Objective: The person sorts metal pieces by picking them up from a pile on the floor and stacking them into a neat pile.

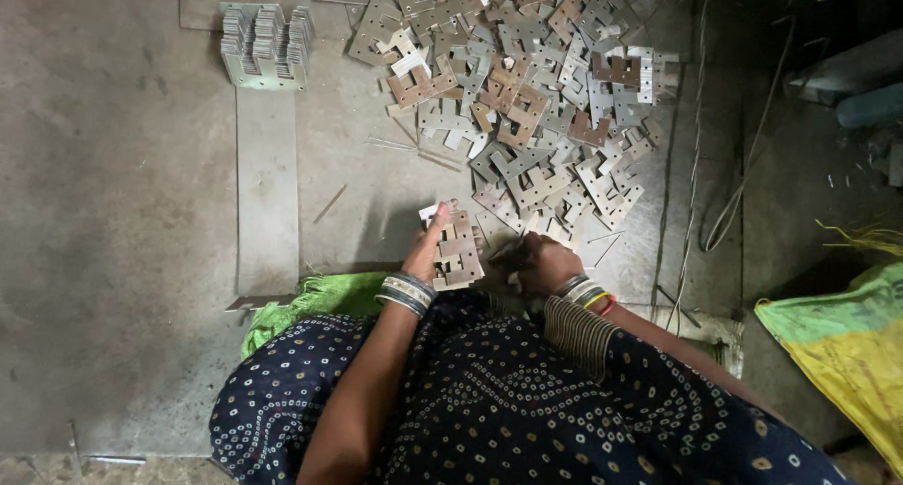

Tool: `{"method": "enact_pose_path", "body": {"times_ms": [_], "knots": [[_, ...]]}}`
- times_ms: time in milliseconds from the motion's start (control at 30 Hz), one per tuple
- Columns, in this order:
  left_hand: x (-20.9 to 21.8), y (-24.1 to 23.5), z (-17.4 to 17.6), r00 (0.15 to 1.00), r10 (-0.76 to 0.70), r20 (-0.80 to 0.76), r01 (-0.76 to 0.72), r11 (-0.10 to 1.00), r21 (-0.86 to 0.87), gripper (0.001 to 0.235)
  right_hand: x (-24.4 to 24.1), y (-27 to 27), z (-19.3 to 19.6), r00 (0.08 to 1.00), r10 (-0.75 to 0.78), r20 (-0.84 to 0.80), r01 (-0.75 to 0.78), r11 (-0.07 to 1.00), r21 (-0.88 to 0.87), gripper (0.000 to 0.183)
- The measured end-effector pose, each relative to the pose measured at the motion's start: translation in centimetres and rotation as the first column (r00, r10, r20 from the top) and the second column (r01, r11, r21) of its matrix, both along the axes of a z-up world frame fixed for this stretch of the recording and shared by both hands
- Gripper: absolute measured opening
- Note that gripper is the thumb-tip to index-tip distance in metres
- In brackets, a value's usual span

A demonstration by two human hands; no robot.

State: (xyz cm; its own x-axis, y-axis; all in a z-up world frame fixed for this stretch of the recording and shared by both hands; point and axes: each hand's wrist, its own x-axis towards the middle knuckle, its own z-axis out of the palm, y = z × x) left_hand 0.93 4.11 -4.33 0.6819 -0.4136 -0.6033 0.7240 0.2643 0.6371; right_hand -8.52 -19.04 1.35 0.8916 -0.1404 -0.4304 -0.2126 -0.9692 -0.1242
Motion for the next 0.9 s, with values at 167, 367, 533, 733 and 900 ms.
{"method": "enact_pose_path", "body": {"times_ms": [167, 367, 533, 733, 900], "knots": [[-0.1, 0.4, -0.3, 0.992, -0.002, -0.122, -0.024, 0.977, -0.211, 0.094, 1.6, -1.5, 2.7, 0.944, -0.307, 0.118, 0.235, 0.881, 0.412, 0.015], [0.8, 0.2, -2.8, 0.958, 0.049, 0.284, -0.090, 0.987, 0.132, 0.091, 2.1, 1.6, 6.8, 0.789, 0.228, 0.571, -0.341, 0.935, 0.096, 0.029], [0.4, 1.6, -0.2, 0.994, -0.019, -0.111, -0.040, 0.860, -0.509, 0.082, 4.1, 2.8, 4.7, 0.971, 0.223, 0.088, -0.203, 0.960, -0.191, 0.060], [0.0, 2.0, 1.1, 0.997, 0.016, -0.079, -0.048, 0.904, -0.425, 0.069, 4.5, 3.7, 1.6, 0.960, 0.171, -0.220, -0.204, 0.970, -0.135, 0.053], [-0.4, 1.9, 1.1, 0.985, 0.067, -0.160, -0.127, 0.907, -0.402, 0.054, 3.7, 2.7, -0.4, 0.959, 0.254, -0.126, -0.276, 0.939, -0.206, 0.035]]}}
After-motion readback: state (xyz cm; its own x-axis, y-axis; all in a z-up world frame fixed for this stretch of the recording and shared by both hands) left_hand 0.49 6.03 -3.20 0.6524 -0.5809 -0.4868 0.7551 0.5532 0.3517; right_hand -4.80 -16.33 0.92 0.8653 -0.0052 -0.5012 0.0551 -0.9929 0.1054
